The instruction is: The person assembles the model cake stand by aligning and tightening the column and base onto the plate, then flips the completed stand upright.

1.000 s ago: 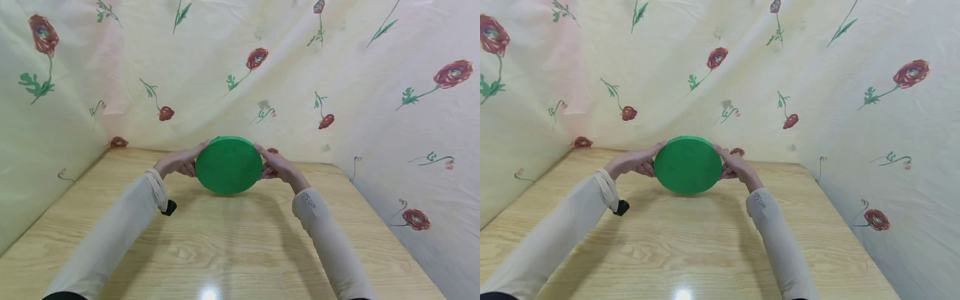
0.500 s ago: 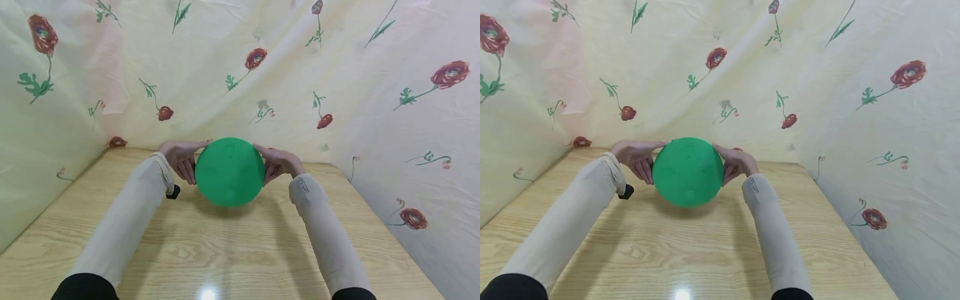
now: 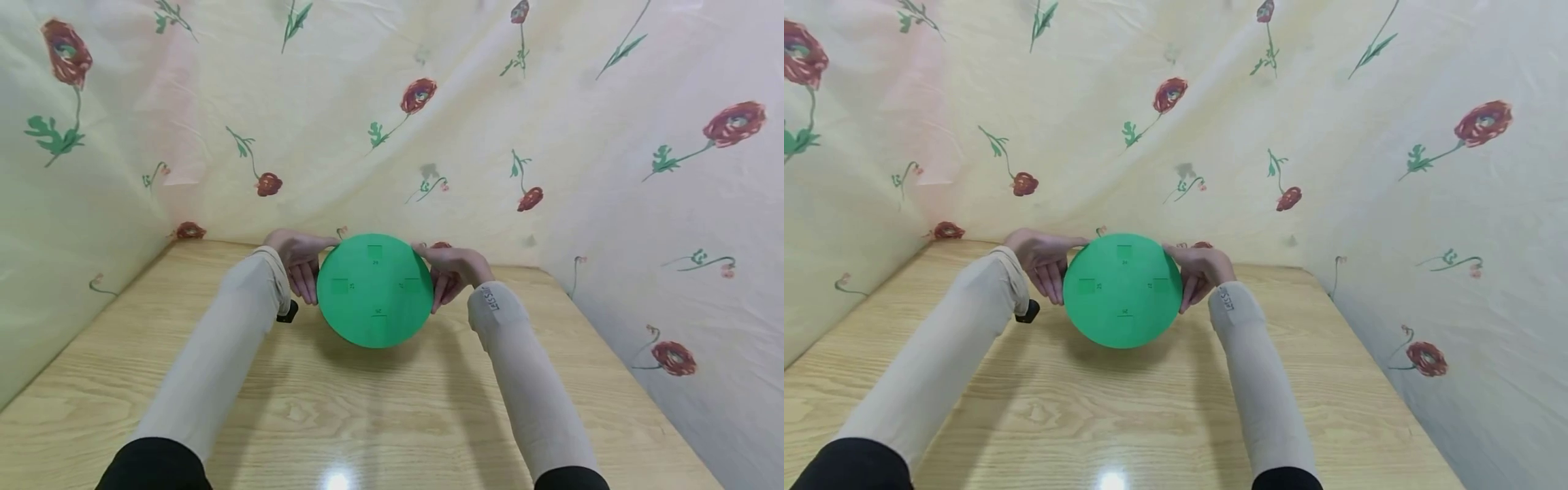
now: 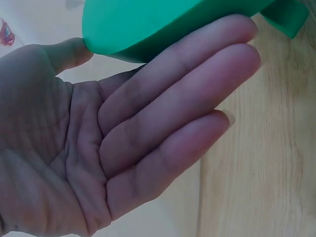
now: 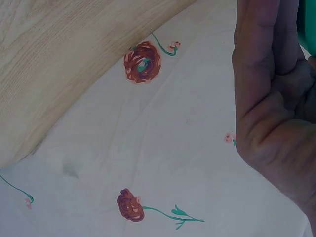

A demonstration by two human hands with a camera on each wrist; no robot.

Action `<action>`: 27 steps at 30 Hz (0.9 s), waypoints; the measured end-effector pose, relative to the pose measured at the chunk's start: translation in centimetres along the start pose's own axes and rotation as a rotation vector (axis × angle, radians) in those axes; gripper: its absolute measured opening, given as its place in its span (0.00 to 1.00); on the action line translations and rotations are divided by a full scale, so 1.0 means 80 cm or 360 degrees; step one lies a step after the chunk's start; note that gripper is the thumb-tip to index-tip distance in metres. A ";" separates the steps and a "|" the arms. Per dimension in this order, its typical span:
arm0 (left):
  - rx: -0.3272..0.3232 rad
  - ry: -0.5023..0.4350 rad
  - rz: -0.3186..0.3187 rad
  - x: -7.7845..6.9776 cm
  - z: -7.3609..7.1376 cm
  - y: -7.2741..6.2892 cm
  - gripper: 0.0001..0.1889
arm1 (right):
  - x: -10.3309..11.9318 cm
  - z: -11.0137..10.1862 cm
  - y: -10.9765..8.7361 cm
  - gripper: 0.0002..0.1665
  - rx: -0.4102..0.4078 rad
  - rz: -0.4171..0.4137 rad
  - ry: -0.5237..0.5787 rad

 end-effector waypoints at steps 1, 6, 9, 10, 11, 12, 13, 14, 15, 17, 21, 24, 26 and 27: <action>0.0008 -0.0002 -0.0009 -0.001 -0.001 0.002 0.52 | -0.001 0.000 0.001 0.59 -0.0005 -0.0004 0.0005; 0.0027 -0.0022 -0.0035 0.001 0.000 0.009 0.52 | -0.002 0.001 0.002 0.56 -0.0013 -0.0007 0.0020; 0.0008 -0.0015 -0.0023 0.002 0.003 0.010 0.51 | -0.003 0.000 0.005 0.54 -0.0036 0.0018 0.0030; -0.0002 -0.0010 -0.0021 0.002 0.004 0.010 0.50 | -0.003 0.000 0.006 0.53 -0.0044 0.0030 0.0034; -0.0009 -0.0004 -0.0018 0.003 0.005 0.011 0.49 | -0.005 -0.001 0.008 0.52 -0.0054 0.0041 0.0043; -0.0018 -0.0001 -0.0014 0.004 0.005 0.012 0.48 | -0.006 -0.001 0.009 0.51 -0.0066 0.0053 0.0055; -0.0028 0.0008 -0.0009 0.004 0.005 0.013 0.47 | -0.008 -0.001 0.010 0.50 -0.0076 0.0064 0.0070; -0.0037 0.0009 -0.0010 0.006 0.005 0.015 0.46 | -0.009 -0.001 0.011 0.48 -0.0085 0.0080 0.0088; -0.0046 0.0016 -0.0003 0.006 0.004 0.017 0.45 | -0.011 -0.001 0.013 0.47 -0.0093 0.0087 0.0101; -0.0061 0.0021 0.0006 0.008 0.004 0.022 0.44 | -0.014 -0.001 0.015 0.45 -0.0103 0.0097 0.0127; -0.0109 0.0020 -0.0003 0.010 0.004 0.030 0.40 | -0.021 -0.001 0.022 0.41 -0.0118 0.0092 0.0182; -0.0136 0.0033 -0.0006 0.010 0.005 0.032 0.37 | -0.025 0.000 0.028 0.40 -0.0115 0.0086 0.0216; -0.0155 0.0052 0.0005 0.011 0.006 0.033 0.36 | -0.028 0.000 0.031 0.40 -0.0108 0.0076 0.0223; -0.0164 0.0061 0.0014 0.011 0.007 0.033 0.35 | -0.029 0.001 0.033 0.40 -0.0103 0.0067 0.0214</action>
Point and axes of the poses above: each hand's wrist, its own y-axis towards the middle knuckle, its own z-axis out of the palm, x = y × z, the point moved 3 cm from there along y, towards the middle knuckle, and after that the axes turned 5 degrees about y, right-handed, at the moved point
